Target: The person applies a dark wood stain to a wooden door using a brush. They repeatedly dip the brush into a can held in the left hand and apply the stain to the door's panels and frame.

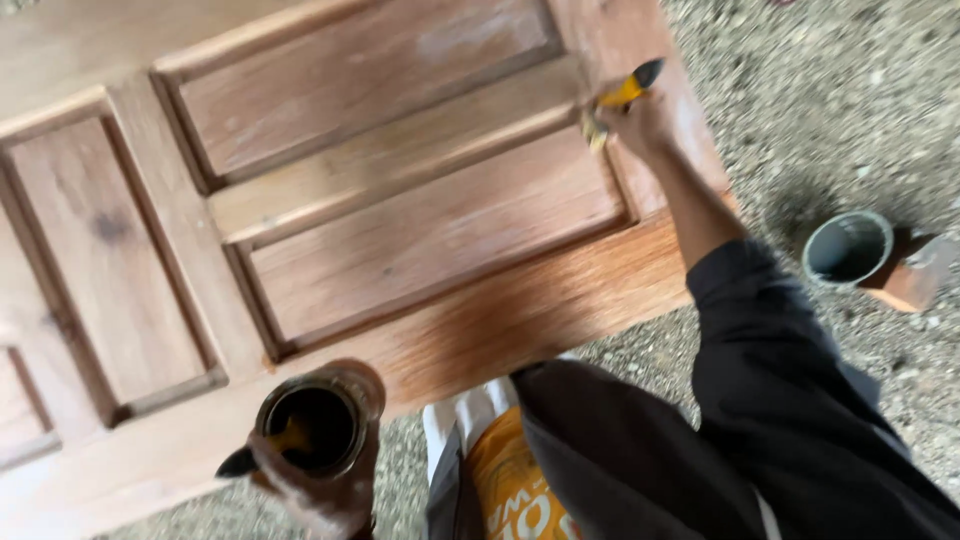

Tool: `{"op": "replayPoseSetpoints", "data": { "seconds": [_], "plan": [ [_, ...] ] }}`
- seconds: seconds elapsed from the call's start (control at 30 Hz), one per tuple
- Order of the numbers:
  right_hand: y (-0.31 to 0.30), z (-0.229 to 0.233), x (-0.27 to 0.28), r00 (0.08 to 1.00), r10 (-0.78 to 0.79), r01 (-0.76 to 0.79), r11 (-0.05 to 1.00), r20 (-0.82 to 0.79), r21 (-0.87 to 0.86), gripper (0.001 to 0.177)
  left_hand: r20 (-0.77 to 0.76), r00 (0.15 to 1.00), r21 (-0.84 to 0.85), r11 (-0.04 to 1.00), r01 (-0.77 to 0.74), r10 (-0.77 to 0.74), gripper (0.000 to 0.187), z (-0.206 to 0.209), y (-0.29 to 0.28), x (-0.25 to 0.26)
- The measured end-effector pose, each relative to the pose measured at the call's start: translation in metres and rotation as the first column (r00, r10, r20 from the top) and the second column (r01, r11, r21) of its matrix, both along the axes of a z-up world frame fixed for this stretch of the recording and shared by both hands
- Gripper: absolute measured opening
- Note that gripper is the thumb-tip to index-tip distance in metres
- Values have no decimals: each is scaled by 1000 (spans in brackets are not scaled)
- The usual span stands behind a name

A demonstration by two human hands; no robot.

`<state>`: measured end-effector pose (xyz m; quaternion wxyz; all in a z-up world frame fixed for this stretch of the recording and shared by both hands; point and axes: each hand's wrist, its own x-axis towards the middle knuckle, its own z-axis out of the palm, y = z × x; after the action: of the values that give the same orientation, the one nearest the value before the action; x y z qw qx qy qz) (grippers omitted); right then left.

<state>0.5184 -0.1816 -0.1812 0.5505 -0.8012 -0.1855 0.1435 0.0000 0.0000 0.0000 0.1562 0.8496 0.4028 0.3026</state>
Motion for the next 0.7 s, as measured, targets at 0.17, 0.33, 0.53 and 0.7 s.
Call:
{"op": "replayPoseSetpoints", "data": {
  "seconds": [0.17, 0.33, 0.53, 0.7],
  "plan": [
    [-4, 26, -18, 999, -30, 36, 991, -43, 127, 30, -59, 998, -35, 999, 5, -7, 105, -3, 12, 45],
    [-24, 89, -76, 979, -6, -48, 965, -202, -257, 25, -92, 996, -29, 1000, -5, 3, 103, 1, 10, 53],
    [-59, 89, -77, 945, 151, -291, 793, -291, -536, 27, -94, 996, -52, 999, -4, -1, 100, 1, 10, 55],
    [-34, 106, -57, 873, 147, -461, 562, -465, -687, 23, -93, 995, -44, 998, 33, -37, 101, 4, 7, 54]
  ]
}}
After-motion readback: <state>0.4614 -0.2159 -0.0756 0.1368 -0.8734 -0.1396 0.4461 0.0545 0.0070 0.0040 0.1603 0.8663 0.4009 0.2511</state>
